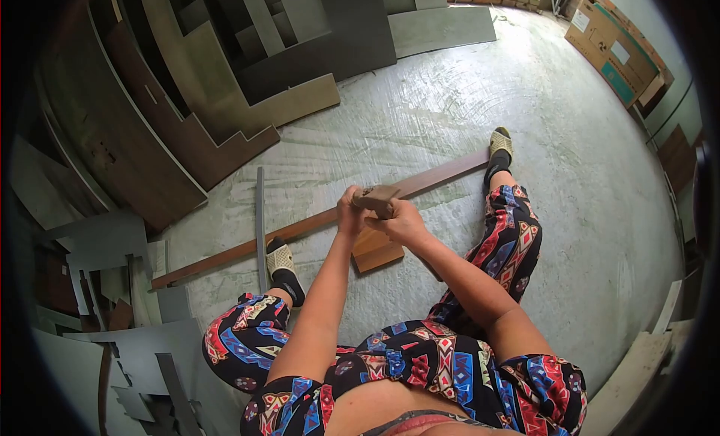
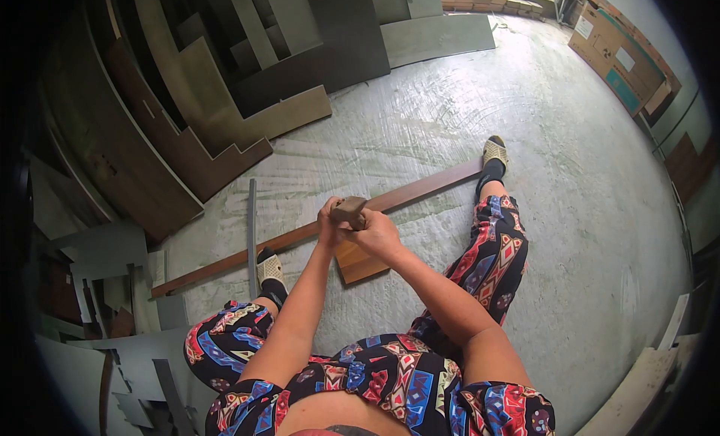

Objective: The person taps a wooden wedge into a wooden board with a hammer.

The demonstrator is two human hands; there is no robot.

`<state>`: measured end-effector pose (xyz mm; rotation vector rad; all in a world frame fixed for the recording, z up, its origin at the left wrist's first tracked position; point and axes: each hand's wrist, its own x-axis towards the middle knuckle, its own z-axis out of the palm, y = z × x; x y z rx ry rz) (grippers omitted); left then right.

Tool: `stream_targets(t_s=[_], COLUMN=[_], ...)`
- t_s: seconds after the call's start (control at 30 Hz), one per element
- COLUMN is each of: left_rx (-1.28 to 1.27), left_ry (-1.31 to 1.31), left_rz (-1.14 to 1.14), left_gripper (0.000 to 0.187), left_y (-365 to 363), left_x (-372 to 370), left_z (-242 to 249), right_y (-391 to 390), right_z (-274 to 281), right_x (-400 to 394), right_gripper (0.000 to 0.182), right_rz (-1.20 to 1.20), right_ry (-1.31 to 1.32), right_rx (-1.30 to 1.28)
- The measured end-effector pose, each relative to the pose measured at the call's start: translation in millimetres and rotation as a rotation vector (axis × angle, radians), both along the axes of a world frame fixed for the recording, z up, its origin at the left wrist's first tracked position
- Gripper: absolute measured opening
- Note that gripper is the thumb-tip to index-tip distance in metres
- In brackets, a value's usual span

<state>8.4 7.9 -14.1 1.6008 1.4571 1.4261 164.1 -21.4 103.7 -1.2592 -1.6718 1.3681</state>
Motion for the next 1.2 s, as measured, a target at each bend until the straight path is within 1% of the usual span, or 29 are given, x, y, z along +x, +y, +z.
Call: stream_targets(t_s=[0.03,0.13,0.17,0.23,0.3,0.33,0.37,0.43,0.47,0.5,0.6,0.63,0.73,0.87,1.0,1.2], left_rx=[-0.013,-0.058,-0.075,-0.079,-0.047,-0.015,0.016,-0.078,-0.124,-0.116,-0.185,-0.174,-0.061,-0.120,-0.057,-0.112], left_ry=[-0.066,-0.226,-0.274,-0.316,-0.285,-0.235,-0.186,-0.380,-0.476,-0.527,-0.648,-0.632,-0.477,-0.381,-0.255,-0.309], left_rz=[-0.031,-0.093,-0.109,-0.057,0.013,0.058,0.105,0.209,0.258,0.321,0.375,0.361,0.290,0.204,0.094,0.104], left_gripper=[0.007,0.006,0.006,0.011,0.014,0.013,0.013,0.012,0.012,0.015,0.014,0.014,0.015,0.016,0.017,0.018], left_y=[2,5,5,5,6,2,0,1,2,5,4,5,6,6,2,0], left_x=[-3,-7,-7,-5,-6,-8,-11,-19,-24,-30,-40,-40,-28,-13,-13,-13], left_z=[-11,-22,-24,-22,-15,-1,7,12,14,8,6,8,10,20,18,23], right_y=[2,1,-1,-3,-4,-4,-3,3,5,7,10,10,7,3,3,3], right_z=[-6,-1,2,15,25,27,26,24,25,27,27,28,32,30,26,25], right_x=[1,0,1,2,5,6,7,10,13,15,17,18,17,17,17,17], right_gripper=[0.026,0.027,0.026,0.024,0.021,0.020,0.019,0.019,0.019,0.020,0.022,0.022,0.023,0.021,0.020,0.019], right_rz=[-0.008,-0.018,-0.019,-0.026,-0.031,-0.032,-0.052,-0.093,-0.109,-0.126,-0.153,-0.158,-0.144,-0.116,-0.103,-0.097], right_ry=[-0.073,-0.112,-0.082,-0.020,0.125,0.195,0.236,0.320,0.317,0.314,0.317,0.318,0.280,0.259,0.269,0.233], right_rx=[-0.029,-0.026,-0.062,-0.128,-0.254,-0.319,-0.299,-0.260,-0.259,-0.258,-0.263,-0.267,-0.229,-0.236,-0.225,-0.232])
